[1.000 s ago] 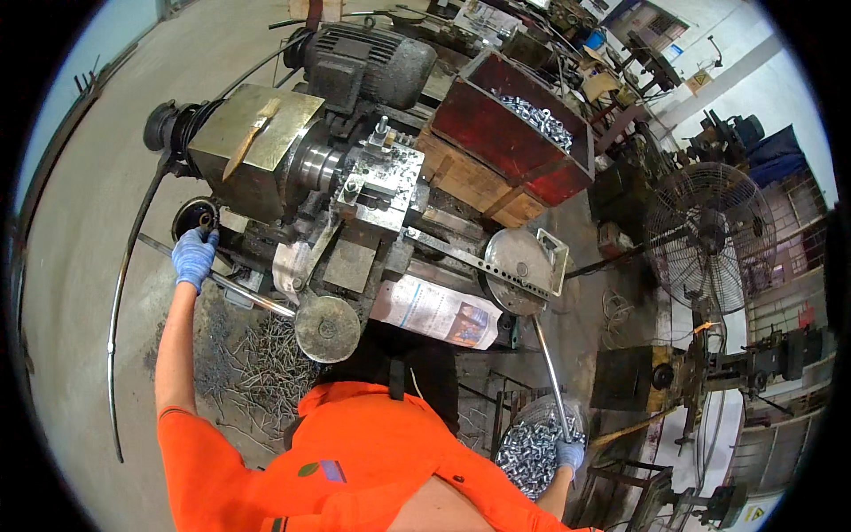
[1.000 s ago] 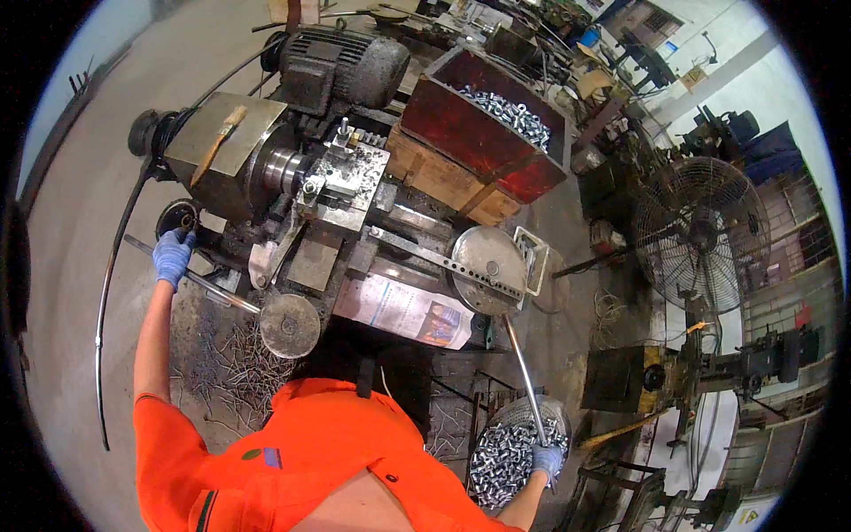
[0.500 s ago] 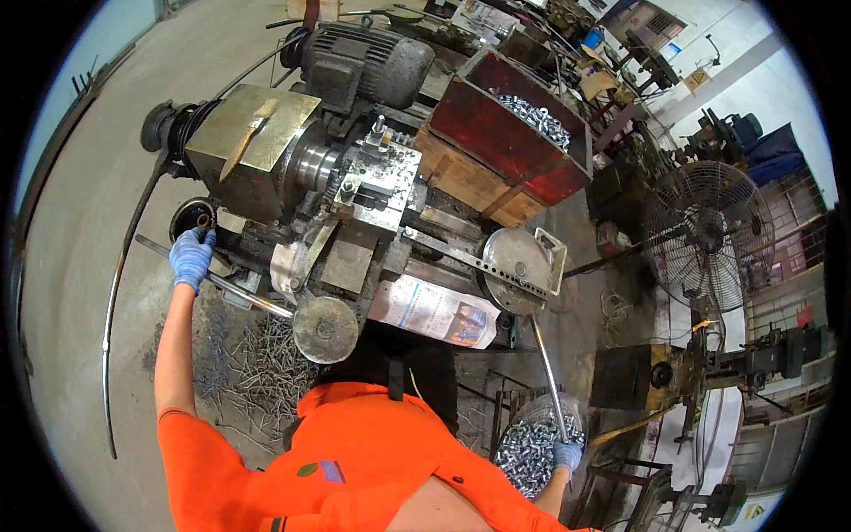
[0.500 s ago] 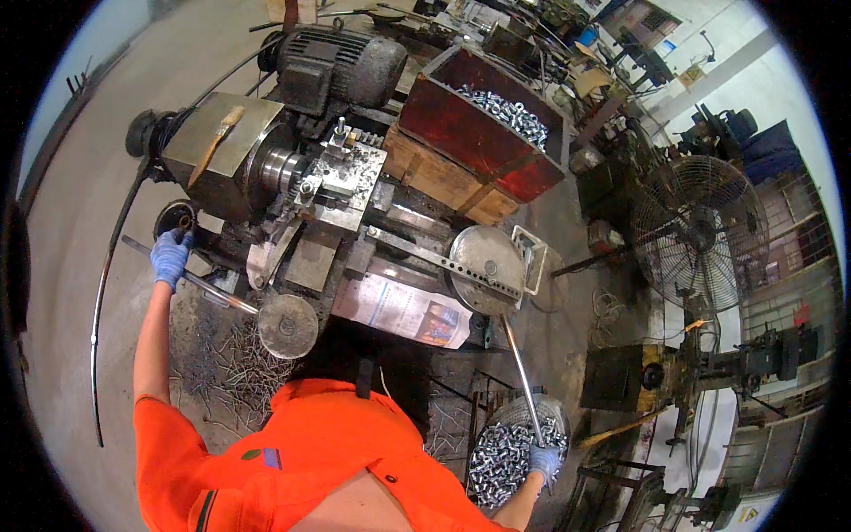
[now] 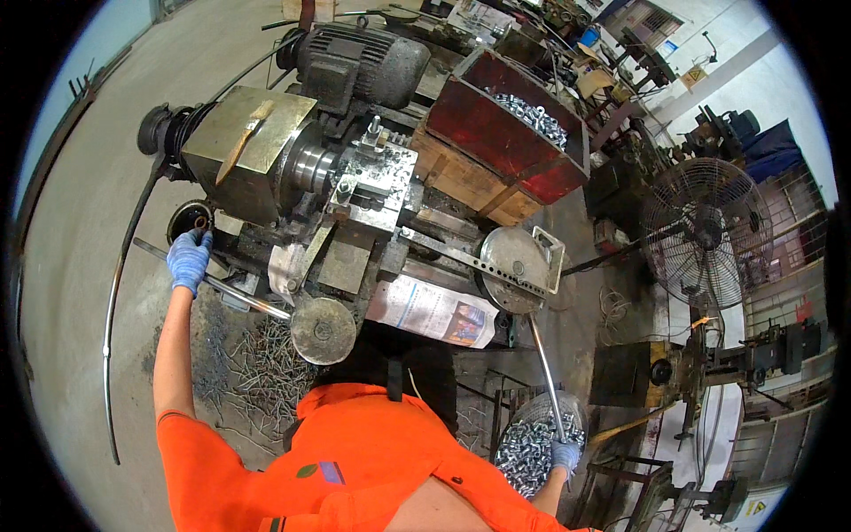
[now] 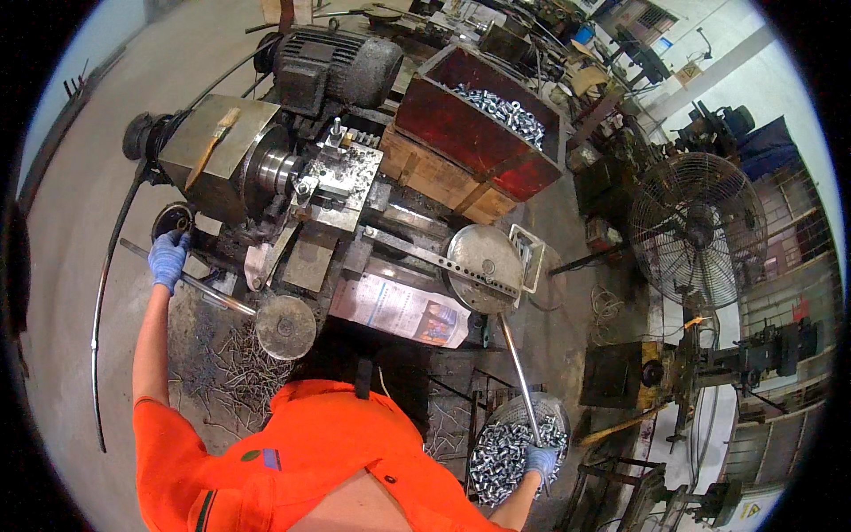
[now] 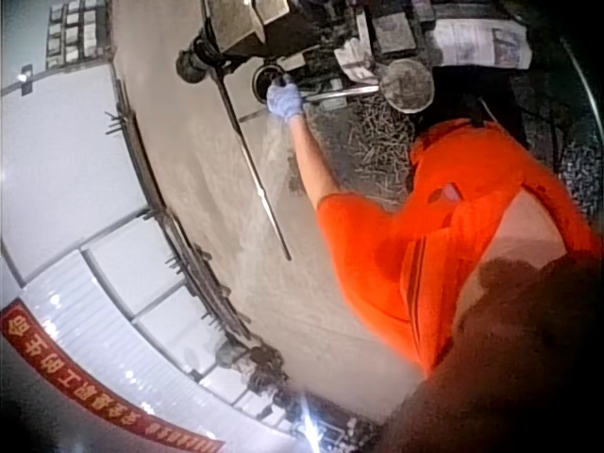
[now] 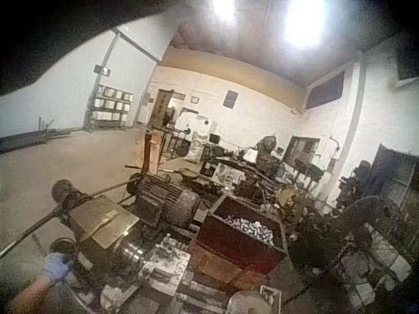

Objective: The person is operating a metalworking machine to process small components. They pick up individual metal pieces from a bin, secure them into the machine's rotating mechanism, pull a lever to perform the operation, and then remove the finished pieces.

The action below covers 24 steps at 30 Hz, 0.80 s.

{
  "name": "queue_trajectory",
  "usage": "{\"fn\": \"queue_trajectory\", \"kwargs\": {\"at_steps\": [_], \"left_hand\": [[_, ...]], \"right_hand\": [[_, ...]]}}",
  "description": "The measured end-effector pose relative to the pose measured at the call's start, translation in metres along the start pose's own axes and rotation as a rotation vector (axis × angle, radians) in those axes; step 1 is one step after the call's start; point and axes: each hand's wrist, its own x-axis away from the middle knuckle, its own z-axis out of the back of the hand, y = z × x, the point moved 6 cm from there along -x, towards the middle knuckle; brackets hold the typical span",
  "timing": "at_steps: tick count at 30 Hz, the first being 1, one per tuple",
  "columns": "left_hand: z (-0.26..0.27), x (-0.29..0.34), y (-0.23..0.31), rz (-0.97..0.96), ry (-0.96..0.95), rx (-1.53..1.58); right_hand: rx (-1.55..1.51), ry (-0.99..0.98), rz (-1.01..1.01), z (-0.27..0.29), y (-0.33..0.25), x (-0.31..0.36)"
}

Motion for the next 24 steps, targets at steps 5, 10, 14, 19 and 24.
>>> {"fn": "queue_trajectory", "kwargs": {"at_steps": [5, 10, 14, 19, 24], "left_hand": [[0.004, 0.001, 0.003, 0.022, -0.018, -0.020], [0.002, 0.000, -0.001, 0.005, 0.002, -0.025], [0.000, -0.001, 0.002, 0.003, -0.003, -0.029], [0.003, 0.001, 0.000, 0.016, -0.006, -0.041], [-0.003, -0.003, -0.008, 0.021, -0.005, -0.037]], "right_hand": [[-0.003, 0.028, 0.016, 0.005, -0.005, 0.009], [-0.013, 0.060, 0.036, 0.018, -0.015, 0.025], [0.001, 0.013, 0.037, 0.007, -0.005, 0.019], [0.003, -0.062, -0.013, 0.028, -0.024, 0.040], [-0.018, -0.004, -0.023, 0.035, -0.028, 0.049]]}}
